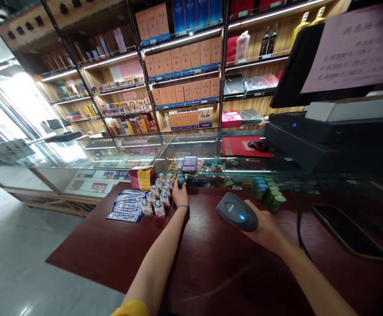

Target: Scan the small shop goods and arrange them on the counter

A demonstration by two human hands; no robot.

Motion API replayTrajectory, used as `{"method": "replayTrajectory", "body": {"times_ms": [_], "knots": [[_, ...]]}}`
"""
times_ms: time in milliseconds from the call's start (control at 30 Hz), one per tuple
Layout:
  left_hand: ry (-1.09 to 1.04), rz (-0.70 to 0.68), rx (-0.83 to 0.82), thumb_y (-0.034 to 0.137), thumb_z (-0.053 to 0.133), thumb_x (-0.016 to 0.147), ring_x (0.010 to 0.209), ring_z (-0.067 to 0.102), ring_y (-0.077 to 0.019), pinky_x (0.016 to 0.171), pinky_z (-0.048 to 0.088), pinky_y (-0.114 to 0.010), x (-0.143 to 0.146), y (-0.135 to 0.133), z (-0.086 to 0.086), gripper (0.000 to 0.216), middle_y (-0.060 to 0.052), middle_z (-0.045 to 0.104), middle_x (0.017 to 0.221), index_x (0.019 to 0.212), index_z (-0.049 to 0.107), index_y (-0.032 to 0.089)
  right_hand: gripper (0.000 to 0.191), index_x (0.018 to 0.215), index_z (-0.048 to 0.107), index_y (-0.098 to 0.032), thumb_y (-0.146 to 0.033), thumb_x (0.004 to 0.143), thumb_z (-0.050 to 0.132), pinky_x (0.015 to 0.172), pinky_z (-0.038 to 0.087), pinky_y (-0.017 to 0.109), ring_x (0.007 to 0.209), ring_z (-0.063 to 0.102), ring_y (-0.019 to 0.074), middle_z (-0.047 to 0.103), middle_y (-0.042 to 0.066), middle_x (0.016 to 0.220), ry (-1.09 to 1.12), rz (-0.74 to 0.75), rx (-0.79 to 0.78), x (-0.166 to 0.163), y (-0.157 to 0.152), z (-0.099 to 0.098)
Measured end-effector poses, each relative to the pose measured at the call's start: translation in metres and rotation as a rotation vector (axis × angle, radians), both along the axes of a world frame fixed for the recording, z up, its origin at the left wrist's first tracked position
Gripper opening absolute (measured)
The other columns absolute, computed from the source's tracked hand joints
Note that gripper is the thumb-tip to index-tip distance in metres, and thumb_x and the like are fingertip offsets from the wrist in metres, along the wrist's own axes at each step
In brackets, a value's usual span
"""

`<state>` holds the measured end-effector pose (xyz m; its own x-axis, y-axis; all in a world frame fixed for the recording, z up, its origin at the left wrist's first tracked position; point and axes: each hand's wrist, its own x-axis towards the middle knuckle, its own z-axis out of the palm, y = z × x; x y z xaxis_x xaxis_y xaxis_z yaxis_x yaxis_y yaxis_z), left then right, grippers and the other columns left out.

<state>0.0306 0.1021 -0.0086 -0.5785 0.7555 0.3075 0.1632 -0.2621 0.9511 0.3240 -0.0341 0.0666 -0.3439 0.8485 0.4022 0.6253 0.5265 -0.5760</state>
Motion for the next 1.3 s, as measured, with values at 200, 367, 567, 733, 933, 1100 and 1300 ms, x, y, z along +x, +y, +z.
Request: {"method": "replayTrajectory", "body": {"times_ms": [200, 367, 567, 733, 933, 1100, 1300], "knots": [[0.100, 0.024, -0.057, 0.017, 0.067, 0.089, 0.128, 0.063, -0.0244, 0.115, 0.042, -0.036, -0.002, 0.005, -0.006, 0.049, -0.009, 0.068, 0.138, 0.138, 0.063, 0.022, 0.037, 0.116, 0.053, -0.027, -0.029, 0.080, 0.060, 0.056, 0.046, 0.026, 0.066, 0.076, 0.0255, 0.075, 0.000, 0.077, -0.003, 0.012, 0.034, 0.001, 0.000, -0.002], [0.119, 0.021, -0.079, 0.018, 0.068, 0.089, 0.132, 0.061, -0.0258, 0.117, 0.041, -0.039, -0.003, 0.007, -0.007, 0.056, -0.012, 0.064, 0.143, 0.144, 0.057, 0.019, 0.036, 0.115, 0.052, -0.027, -0.030, 0.080, 0.060, 0.057, 0.048, 0.026, 0.069, 0.077, 0.0258, 0.075, 0.001, 0.078, -0.013, -0.013, 0.023, 0.002, 0.001, -0.001], [0.109, 0.004, 0.009, 0.021, 0.073, 0.086, 0.146, 0.047, -0.0274, 0.125, 0.031, -0.042, -0.002, 0.002, -0.006, 0.071, -0.011, 0.051, 0.157, 0.152, 0.048, 0.022, 0.037, 0.112, 0.052, -0.027, -0.032, 0.077, 0.063, 0.062, 0.052, 0.028, 0.076, 0.079, 0.0289, 0.077, 0.004, 0.081, -0.021, -0.070, -0.020, 0.004, 0.002, 0.000], [0.284, 0.061, 0.146, 0.025, 0.071, 0.088, 0.145, 0.045, -0.0297, 0.126, 0.029, -0.048, 0.001, -0.010, 0.001, 0.064, -0.016, 0.052, 0.151, 0.148, 0.050, 0.019, 0.040, 0.114, 0.057, -0.027, -0.034, 0.076, 0.068, 0.067, 0.055, 0.030, 0.082, 0.079, 0.0298, 0.079, 0.005, 0.086, 0.055, -0.135, -0.002, 0.010, 0.008, -0.006], [0.460, 0.126, 0.335, 0.038, 0.068, 0.092, 0.134, 0.050, -0.0309, 0.118, 0.039, -0.053, 0.018, -0.023, 0.011, 0.053, -0.018, 0.054, 0.135, 0.140, 0.056, 0.018, 0.039, 0.110, 0.063, -0.023, -0.037, 0.076, 0.074, 0.072, 0.057, 0.032, 0.085, 0.077, 0.0271, 0.079, 0.008, 0.094, 0.294, -0.289, 0.057, 0.033, 0.013, 0.003], [0.468, -0.119, 0.378, 0.037, 0.067, 0.093, 0.122, 0.056, -0.0277, 0.102, 0.053, -0.046, 0.066, -0.023, 0.019, 0.052, -0.015, 0.056, 0.129, 0.141, 0.054, 0.021, 0.048, 0.116, 0.064, -0.019, -0.042, 0.077, 0.078, 0.065, 0.058, 0.034, 0.071, 0.073, 0.0238, 0.078, 0.007, 0.087, 0.506, -0.396, 0.082, 0.069, 0.017, 0.018], [0.443, -0.486, 0.300, 0.027, 0.066, 0.093, 0.109, 0.062, -0.0230, 0.099, 0.055, -0.043, 0.154, -0.025, 0.016, 0.047, -0.011, 0.056, 0.124, 0.139, 0.058, 0.027, 0.042, 0.105, 0.065, -0.020, -0.051, 0.079, 0.080, 0.044, 0.047, 0.028, 0.041, 0.053, 0.0141, 0.069, -0.001, 0.064, 0.636, -0.480, 0.052, 0.111, 0.011, 0.024]]}}
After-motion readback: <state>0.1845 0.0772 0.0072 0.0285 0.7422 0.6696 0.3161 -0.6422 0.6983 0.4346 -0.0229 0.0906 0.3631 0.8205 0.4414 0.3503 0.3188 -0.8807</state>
